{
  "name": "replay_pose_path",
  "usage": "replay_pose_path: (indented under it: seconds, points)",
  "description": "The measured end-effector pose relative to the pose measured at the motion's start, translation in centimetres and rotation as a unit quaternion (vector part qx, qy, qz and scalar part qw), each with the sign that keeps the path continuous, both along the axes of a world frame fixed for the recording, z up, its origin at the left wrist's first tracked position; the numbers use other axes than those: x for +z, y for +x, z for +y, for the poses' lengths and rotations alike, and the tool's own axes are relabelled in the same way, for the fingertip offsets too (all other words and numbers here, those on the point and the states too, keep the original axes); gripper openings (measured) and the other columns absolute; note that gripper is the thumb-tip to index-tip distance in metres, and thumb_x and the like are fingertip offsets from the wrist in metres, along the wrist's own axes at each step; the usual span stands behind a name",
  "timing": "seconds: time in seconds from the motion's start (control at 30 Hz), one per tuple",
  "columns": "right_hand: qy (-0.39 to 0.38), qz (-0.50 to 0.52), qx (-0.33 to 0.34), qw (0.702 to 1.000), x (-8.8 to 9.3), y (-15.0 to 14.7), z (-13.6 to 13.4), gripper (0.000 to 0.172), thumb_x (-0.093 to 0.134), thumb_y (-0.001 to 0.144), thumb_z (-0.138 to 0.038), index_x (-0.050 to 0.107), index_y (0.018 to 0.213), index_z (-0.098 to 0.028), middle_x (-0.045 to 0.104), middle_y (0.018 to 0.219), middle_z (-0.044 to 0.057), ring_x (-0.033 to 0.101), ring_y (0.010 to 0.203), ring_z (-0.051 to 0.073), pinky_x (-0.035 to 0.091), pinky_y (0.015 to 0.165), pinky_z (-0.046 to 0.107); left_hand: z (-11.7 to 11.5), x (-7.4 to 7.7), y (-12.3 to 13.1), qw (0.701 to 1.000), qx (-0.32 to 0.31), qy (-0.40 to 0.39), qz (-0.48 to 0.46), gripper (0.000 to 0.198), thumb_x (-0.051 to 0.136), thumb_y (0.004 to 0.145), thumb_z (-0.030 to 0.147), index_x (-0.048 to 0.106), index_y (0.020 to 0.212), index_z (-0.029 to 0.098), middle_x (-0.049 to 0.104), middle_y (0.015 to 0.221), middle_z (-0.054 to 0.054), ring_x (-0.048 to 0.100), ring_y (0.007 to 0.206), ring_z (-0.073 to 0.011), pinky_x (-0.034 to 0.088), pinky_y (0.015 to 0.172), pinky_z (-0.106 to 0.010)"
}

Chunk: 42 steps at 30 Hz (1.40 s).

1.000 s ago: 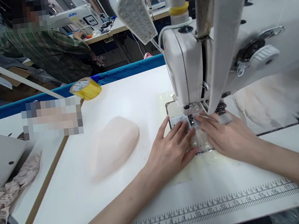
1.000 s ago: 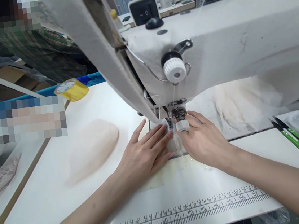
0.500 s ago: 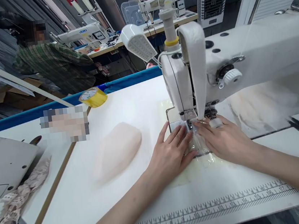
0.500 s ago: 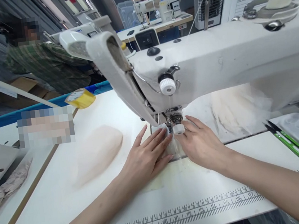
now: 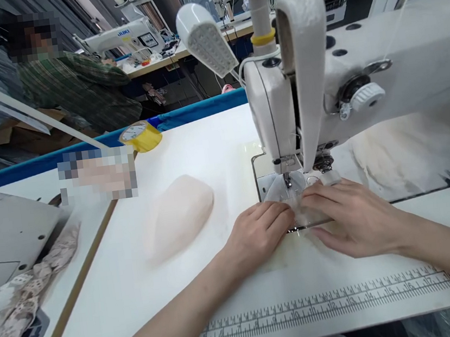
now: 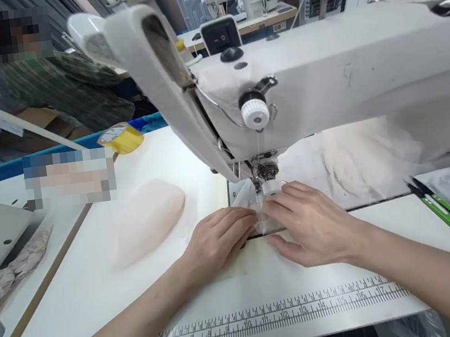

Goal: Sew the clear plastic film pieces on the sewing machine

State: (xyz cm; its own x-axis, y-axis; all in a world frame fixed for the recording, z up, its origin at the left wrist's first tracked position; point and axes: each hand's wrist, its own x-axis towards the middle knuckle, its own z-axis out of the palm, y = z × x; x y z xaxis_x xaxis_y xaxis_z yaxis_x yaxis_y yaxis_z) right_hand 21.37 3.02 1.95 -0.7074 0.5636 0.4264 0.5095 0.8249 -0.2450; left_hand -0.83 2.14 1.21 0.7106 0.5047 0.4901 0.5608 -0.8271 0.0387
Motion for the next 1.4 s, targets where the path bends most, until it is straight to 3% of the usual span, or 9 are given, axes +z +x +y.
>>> replay_pose_path:
  seconds: [0.07,0.17,0.3,0.43,0.63,0.83,1.4]
  points:
    - [0.004,-0.008,-0.008,1.000,-0.1,-0.1,0.1,0.035,0.053,0.089,-0.037,0.057,0.110,-0.010,0.064,0.102,0.013,0.059,0.081,0.023,0.047,0.072,0.037,0.0,-0.1,0.1,0.999,0.012,-0.026,-0.028,0.009,0.050,0.092,0.013,0.057,0.097,0.013,0.068,0.090,-0.005,0.063,0.084,-0.0141,0.054,0.074,-0.026]
    - [0.086,-0.017,-0.015,0.996,-0.7,-0.3,0.2,0.015,0.049,0.092,-0.014,0.062,0.098,-0.013,0.066,0.102,0.008,0.060,0.088,0.019,0.046,0.080,0.034,0.0,-0.1,0.3,0.999,0.010,-0.035,-0.031,0.008,0.050,0.092,0.014,0.057,0.097,0.014,0.068,0.092,-0.006,0.063,0.085,-0.0143,0.054,0.074,-0.027]
    - [0.158,-0.021,-0.005,0.987,-1.1,-0.4,0.2,0.021,0.049,0.090,-0.003,0.065,0.087,-0.016,0.069,0.099,0.001,0.060,0.096,0.016,0.042,0.090,0.034,0.0,-0.1,0.4,0.999,0.023,-0.033,-0.020,0.019,0.051,0.091,0.024,0.056,0.105,0.012,0.065,0.105,-0.011,0.062,0.093,-0.0198,0.055,0.077,-0.034]
    - [0.158,-0.014,-0.003,0.987,-1.0,-0.3,0.2,0.023,0.051,0.088,-0.001,0.066,0.089,-0.018,0.070,0.095,-0.001,0.062,0.095,0.014,0.044,0.089,0.032,0.1,-0.2,0.3,0.998,0.046,-0.043,-0.014,0.028,0.047,0.091,0.019,0.053,0.117,0.012,0.063,0.113,-0.012,0.058,0.106,-0.0228,0.054,0.087,-0.038]
    - [0.140,-0.004,0.002,0.990,-1.0,-0.4,0.3,0.024,0.051,0.087,0.000,0.067,0.089,-0.019,0.071,0.092,-0.002,0.063,0.091,0.014,0.046,0.085,0.031,0.1,-0.2,0.3,0.996,0.073,-0.045,0.038,0.029,0.045,0.090,0.016,0.057,0.116,0.009,0.064,0.107,-0.013,0.060,0.095,-0.0237,0.057,0.077,-0.039]
    - [0.152,-0.003,0.007,0.988,-1.1,-0.5,0.2,0.023,0.052,0.086,-0.001,0.067,0.087,-0.018,0.071,0.092,0.000,0.064,0.091,0.015,0.050,0.084,0.032,0.1,-0.4,0.0,0.995,0.059,0.008,0.082,0.034,0.045,0.090,0.014,0.055,0.122,0.007,0.058,0.127,-0.015,0.052,0.122,-0.0249,0.051,0.097,-0.041]
    - [0.154,0.000,0.013,0.988,-1.1,-0.5,0.2,0.023,0.051,0.087,0.000,0.068,0.088,-0.015,0.071,0.092,0.002,0.063,0.091,0.016,0.049,0.083,0.033,0.1,-0.4,0.1,0.993,0.067,0.004,0.097,0.035,0.044,0.092,0.017,0.056,0.123,0.007,0.057,0.127,-0.015,0.052,0.122,-0.0241,0.048,0.101,-0.041]
